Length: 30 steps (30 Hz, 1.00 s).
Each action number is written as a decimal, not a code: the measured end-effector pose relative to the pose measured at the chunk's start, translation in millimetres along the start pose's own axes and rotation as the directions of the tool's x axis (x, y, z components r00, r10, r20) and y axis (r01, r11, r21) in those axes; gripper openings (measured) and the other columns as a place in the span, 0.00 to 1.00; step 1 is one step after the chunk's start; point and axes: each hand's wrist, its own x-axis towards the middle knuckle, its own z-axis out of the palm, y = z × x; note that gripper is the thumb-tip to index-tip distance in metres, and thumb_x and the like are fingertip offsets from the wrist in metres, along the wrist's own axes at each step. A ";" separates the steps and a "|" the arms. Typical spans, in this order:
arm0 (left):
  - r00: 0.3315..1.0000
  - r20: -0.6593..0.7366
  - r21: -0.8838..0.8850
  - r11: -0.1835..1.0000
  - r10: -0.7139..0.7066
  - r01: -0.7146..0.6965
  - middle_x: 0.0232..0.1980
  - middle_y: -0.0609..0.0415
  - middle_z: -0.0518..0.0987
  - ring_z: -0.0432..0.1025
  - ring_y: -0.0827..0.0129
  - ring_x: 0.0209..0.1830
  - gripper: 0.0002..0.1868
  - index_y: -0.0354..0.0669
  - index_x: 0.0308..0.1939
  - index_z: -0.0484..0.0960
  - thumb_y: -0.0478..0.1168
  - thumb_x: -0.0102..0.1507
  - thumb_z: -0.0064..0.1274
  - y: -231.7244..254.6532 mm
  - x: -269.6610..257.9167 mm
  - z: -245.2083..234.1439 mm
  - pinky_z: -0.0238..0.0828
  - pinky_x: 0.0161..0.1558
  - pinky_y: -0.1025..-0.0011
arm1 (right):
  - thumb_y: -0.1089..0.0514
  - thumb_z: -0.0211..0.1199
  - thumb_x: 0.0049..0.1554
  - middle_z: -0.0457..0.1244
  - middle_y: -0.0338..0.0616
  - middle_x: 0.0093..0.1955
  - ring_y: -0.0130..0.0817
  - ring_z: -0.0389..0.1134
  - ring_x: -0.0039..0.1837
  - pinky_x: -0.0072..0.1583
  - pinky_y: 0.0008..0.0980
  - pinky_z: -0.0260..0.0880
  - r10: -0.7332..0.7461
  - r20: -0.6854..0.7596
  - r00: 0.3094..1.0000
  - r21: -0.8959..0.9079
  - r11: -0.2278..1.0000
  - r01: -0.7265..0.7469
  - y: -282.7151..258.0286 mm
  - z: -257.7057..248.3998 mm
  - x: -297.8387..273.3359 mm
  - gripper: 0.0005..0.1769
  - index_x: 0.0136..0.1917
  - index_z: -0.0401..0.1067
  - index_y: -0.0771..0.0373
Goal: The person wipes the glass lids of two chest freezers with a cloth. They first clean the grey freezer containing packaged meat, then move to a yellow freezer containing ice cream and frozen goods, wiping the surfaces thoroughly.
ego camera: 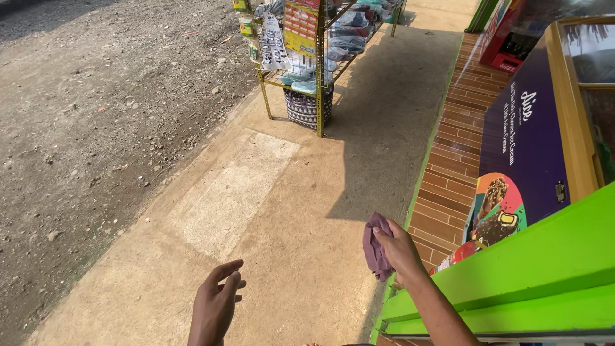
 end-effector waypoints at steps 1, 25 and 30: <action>1.000 0.013 0.022 1.000 0.001 -0.002 0.65 0.49 0.80 0.79 0.56 0.61 0.20 0.46 0.65 0.79 0.43 0.70 0.44 7.5 17.8 2.4 0.79 0.59 0.56 | 0.58 0.57 0.64 0.68 0.48 0.56 0.33 0.68 0.54 0.56 0.35 0.70 0.003 -0.021 1.000 0.005 1.000 -0.003 -0.6 2.3 16.8 0.22 0.68 0.70 0.70; 0.835 0.534 0.200 0.941 0.130 -0.274 0.59 0.51 0.85 0.81 0.59 0.56 0.19 0.45 0.60 0.82 0.43 0.69 0.45 282.5 362.4 173.2 0.78 0.54 0.60 | 0.50 0.56 0.63 0.70 0.44 0.59 0.37 0.72 0.58 0.58 0.40 0.72 0.349 -0.472 0.810 0.707 0.698 0.111 -19.8 -52.3 260.6 0.21 0.64 0.73 0.62; 0.720 0.676 0.170 0.916 0.159 -0.362 0.59 0.51 0.86 0.82 0.61 0.54 0.20 0.44 0.59 0.83 0.41 0.67 0.43 337.3 373.6 248.2 0.78 0.51 0.63 | 0.48 0.60 0.60 0.72 0.44 0.52 0.38 0.74 0.52 0.55 0.42 0.75 0.284 -0.427 0.858 0.848 0.454 0.272 -21.3 -98.7 275.4 0.14 0.53 0.75 0.59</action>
